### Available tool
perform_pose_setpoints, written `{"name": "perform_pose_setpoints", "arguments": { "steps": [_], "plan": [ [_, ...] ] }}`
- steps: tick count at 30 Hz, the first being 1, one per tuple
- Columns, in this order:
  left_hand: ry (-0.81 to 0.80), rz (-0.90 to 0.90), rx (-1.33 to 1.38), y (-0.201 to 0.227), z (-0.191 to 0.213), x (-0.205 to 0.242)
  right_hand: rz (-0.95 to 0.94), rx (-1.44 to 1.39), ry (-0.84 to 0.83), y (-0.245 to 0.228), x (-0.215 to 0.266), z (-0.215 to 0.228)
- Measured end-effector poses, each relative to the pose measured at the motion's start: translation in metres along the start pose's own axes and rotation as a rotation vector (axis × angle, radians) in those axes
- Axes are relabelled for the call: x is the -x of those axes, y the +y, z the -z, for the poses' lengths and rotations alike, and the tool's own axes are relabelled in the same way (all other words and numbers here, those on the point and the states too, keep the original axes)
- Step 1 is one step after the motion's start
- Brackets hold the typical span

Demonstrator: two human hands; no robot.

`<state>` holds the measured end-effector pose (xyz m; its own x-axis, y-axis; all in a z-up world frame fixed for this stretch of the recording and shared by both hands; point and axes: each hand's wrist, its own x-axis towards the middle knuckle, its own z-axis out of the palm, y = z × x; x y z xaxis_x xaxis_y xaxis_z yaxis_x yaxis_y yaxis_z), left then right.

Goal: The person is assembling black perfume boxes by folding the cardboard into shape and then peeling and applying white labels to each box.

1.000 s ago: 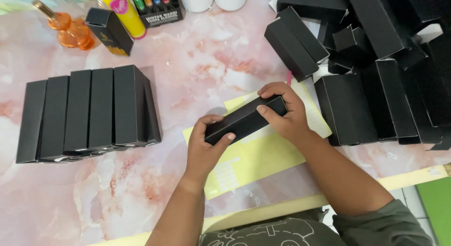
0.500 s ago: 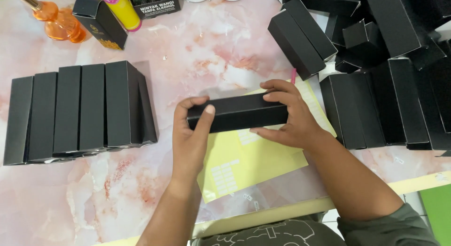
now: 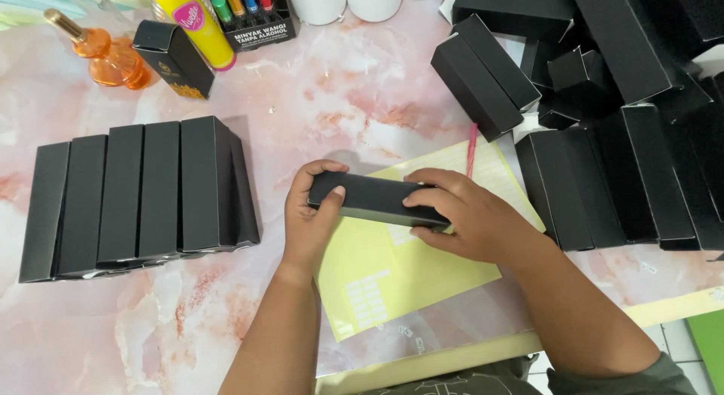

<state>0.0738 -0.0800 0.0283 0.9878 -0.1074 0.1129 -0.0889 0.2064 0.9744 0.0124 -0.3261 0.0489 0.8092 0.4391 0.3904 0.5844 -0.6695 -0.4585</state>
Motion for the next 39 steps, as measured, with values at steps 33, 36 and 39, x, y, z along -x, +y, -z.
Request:
{"name": "perform_pose_setpoints", "arguments": {
  "steps": [33, 36, 39],
  "plan": [
    [-0.22, -0.182, -0.025, -0.013, -0.006, 0.003, -0.487, -1.02, 0.526, 0.023, -0.006, -0.028],
    [-0.157, -0.131, -0.053, -0.016, 0.0, 0.001, -0.36, -0.684, 0.412, 0.044, 0.011, -0.033],
    [-0.169, -0.074, -0.048, 0.007, 0.002, 0.0, -0.188, -0.456, 0.428, 0.021, -0.001, -0.03]
  ]
}}
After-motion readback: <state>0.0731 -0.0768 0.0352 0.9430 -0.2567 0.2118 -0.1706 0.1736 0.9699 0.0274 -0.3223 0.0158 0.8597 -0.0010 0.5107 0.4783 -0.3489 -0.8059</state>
